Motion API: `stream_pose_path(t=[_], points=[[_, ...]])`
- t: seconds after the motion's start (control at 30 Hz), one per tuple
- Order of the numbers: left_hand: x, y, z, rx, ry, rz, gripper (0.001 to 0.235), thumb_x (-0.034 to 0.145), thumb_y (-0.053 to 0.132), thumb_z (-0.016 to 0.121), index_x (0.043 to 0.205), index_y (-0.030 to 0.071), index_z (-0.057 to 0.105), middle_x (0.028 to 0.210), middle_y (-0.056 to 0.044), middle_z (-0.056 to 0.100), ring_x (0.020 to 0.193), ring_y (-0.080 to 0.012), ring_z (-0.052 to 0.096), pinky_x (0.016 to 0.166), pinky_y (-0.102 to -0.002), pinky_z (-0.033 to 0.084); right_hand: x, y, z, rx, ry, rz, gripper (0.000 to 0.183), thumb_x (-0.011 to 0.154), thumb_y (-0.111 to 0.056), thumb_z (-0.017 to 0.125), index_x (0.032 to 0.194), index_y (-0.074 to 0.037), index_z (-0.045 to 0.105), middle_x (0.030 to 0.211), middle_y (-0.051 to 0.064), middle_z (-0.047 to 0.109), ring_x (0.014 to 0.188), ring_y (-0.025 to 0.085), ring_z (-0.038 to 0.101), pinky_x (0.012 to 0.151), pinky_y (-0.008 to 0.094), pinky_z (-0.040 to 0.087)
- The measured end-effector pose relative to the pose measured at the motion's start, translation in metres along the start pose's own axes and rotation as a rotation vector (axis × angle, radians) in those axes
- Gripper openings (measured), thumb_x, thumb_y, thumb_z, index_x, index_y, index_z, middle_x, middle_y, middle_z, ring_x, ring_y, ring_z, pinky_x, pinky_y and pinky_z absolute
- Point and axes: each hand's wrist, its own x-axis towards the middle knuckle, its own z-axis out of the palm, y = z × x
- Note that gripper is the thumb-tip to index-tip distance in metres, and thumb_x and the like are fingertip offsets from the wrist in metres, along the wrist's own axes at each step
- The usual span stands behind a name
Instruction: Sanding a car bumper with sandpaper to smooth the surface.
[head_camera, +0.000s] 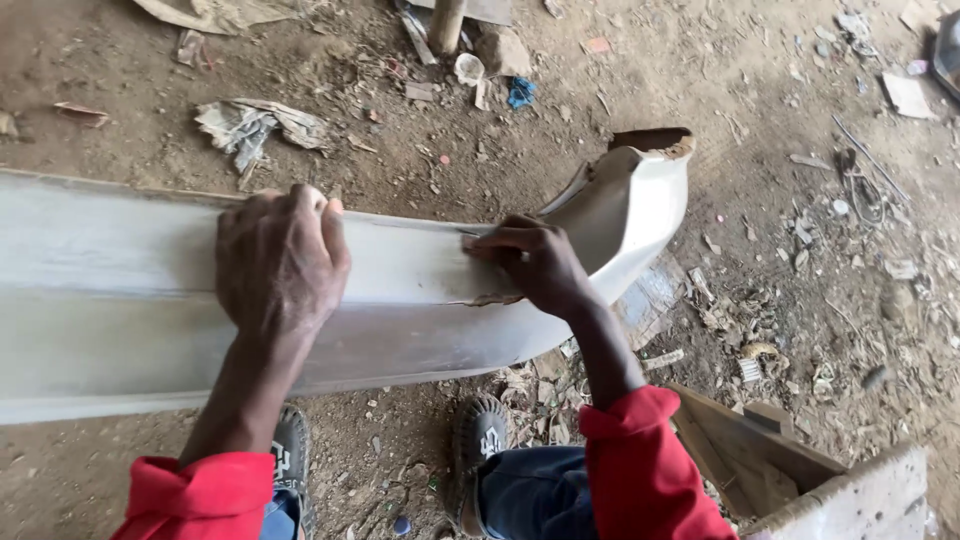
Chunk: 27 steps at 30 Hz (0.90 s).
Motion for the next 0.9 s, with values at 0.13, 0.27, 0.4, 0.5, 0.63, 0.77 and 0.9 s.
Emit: stream_pose_path(t=[0.13,0.27,0.4,0.5,0.63,0.77,0.9], points=[[0.001,-0.001,-0.005,-0.013,-0.036,-0.005,0.037,0.121,0.044,0.048,0.113,0.018,0.074,0.098,-0.012,0.085,0.117,-0.031,0.08,0.107,-0.047,0.051,0.01,-0.022,0.015,-0.02,0.006,-0.054,0.017,0.102,-0.006,0.073,0.11,-0.011,0.088,0.1,0.017,0.078,0.098,0.041,0.074,0.09,0.052,0.06],[-0.005,0.001,-0.004,0.012,-0.015,0.001,0.04,0.124,0.043,0.046,0.117,0.017,0.076,0.102,-0.012,0.086,0.118,-0.0312,0.08,0.108,-0.047,0.051,0.037,-0.054,0.067,0.073,0.014,-0.204,0.017,0.103,-0.008,0.073,0.111,-0.014,0.087,0.101,0.015,0.078,0.101,0.04,0.074,0.092,0.051,0.062],[-0.004,-0.008,0.005,0.072,0.011,0.016,0.043,0.126,0.047,0.044,0.12,0.019,0.075,0.102,-0.011,0.086,0.119,-0.0308,0.08,0.107,-0.048,0.052,0.052,-0.064,0.11,0.051,0.068,-0.271,0.013,0.102,-0.017,0.076,0.11,-0.021,0.085,0.101,0.005,0.075,0.104,0.03,0.073,0.09,0.043,0.064],[-0.007,-0.011,0.008,0.062,0.11,0.057,0.035,0.125,0.045,0.051,0.116,0.02,0.074,0.094,-0.01,0.084,0.115,-0.0298,0.082,0.106,-0.046,0.053,0.046,-0.073,0.084,0.105,0.022,-0.22,0.018,0.101,-0.007,0.075,0.112,-0.015,0.086,0.102,0.015,0.078,0.101,0.041,0.074,0.093,0.052,0.062],[-0.005,-0.006,0.009,0.071,0.148,0.059,0.031,0.124,0.041,0.055,0.115,0.02,0.077,0.096,-0.009,0.086,0.114,-0.029,0.083,0.107,-0.044,0.054,0.01,-0.041,0.023,0.098,-0.051,-0.068,0.02,0.104,-0.009,0.069,0.114,-0.011,0.086,0.104,0.024,0.078,0.098,0.051,0.074,0.092,0.06,0.059],[-0.001,-0.002,0.007,0.006,0.149,0.056,0.029,0.119,0.04,0.058,0.108,0.019,0.076,0.091,-0.008,0.084,0.111,-0.028,0.082,0.104,-0.044,0.054,-0.002,-0.005,0.006,-0.045,-0.016,0.016,0.017,0.102,-0.011,0.078,0.112,-0.019,0.09,0.099,0.01,0.079,0.094,0.033,0.073,0.089,0.046,0.059],[-0.003,-0.002,0.007,0.002,0.169,0.07,0.031,0.12,0.039,0.056,0.109,0.018,0.077,0.092,-0.009,0.085,0.109,-0.0294,0.082,0.102,-0.045,0.054,0.017,-0.038,0.028,0.006,0.005,-0.09,0.014,0.102,-0.012,0.079,0.11,-0.016,0.089,0.101,0.017,0.078,0.097,0.041,0.074,0.088,0.052,0.061]])
